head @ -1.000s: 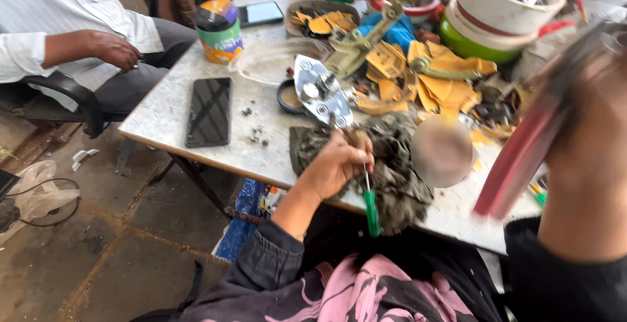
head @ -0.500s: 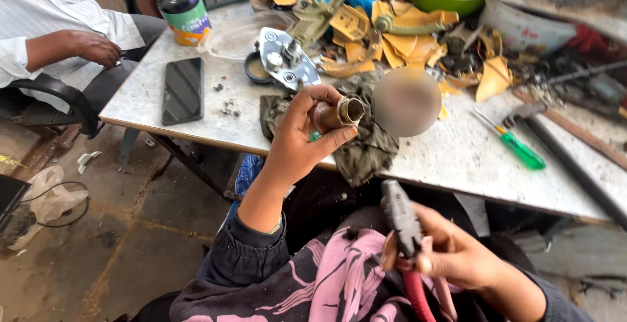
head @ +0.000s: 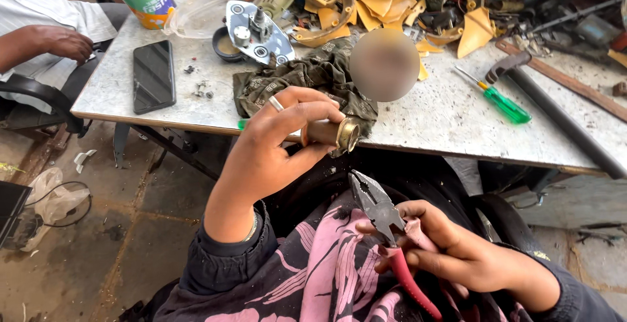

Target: The person uses a screwdriver, a hammer, and pliers to pry, tap, and manipulate a brass mechanical part while sitting at a workbench.

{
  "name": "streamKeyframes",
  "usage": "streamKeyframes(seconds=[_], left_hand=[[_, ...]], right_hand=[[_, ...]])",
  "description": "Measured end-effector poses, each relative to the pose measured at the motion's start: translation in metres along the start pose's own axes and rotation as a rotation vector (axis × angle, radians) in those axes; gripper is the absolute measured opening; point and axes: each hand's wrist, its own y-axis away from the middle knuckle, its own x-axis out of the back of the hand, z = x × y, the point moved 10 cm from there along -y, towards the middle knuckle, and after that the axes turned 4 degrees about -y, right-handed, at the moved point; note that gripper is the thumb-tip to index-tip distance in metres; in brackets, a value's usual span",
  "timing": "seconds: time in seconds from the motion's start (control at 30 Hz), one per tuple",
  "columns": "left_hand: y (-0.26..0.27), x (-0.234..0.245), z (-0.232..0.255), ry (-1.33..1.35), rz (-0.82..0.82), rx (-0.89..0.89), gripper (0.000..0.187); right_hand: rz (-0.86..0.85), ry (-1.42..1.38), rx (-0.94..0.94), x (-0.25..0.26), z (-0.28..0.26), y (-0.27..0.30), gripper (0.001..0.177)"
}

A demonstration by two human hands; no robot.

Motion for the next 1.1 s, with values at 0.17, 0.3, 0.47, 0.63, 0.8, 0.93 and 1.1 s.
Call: streamKeyframes(seconds=[0.17,0.3,0.47,0.63,0.8,0.93,1.1], left_hand=[[0.001,0.001,0.001,0.024,-0.062,0.008,0.046],[0.004,0.000,0.003,0.022,-0.088,-0.013,0.047],[0.004,-0.008,-0.011,0.042,-0.196,0.096,0.043],[0.010,-0.002,-0.019,-0.016,-0.278,0.197,0.040],[0.015,0.000,-0.018,-0.011,-0.334,0.165,0.040],[0.015,0.001,-0.016,-0.023,-0.332,0.115,0.038],[0.022,-0.002,-0.035,-0.101,-0.412,0.316,0.040]], right_hand=[[0.071,-0.134,-0.033,0.007,0.010,-0.002,0.050],[0.063,-0.090,-0.018,0.007,0.008,-0.005,0.053],[0.145,0.015,-0.151,0.018,0.026,-0.008,0.060],[0.187,0.119,-0.187,0.024,0.032,-0.007,0.062],[0.165,0.077,-0.214,0.019,0.029,-0.008,0.064],[0.147,0.093,-0.277,0.018,0.032,-0.008,0.067],[0.142,0.189,-0.305,0.021,0.037,-0.008,0.063]])
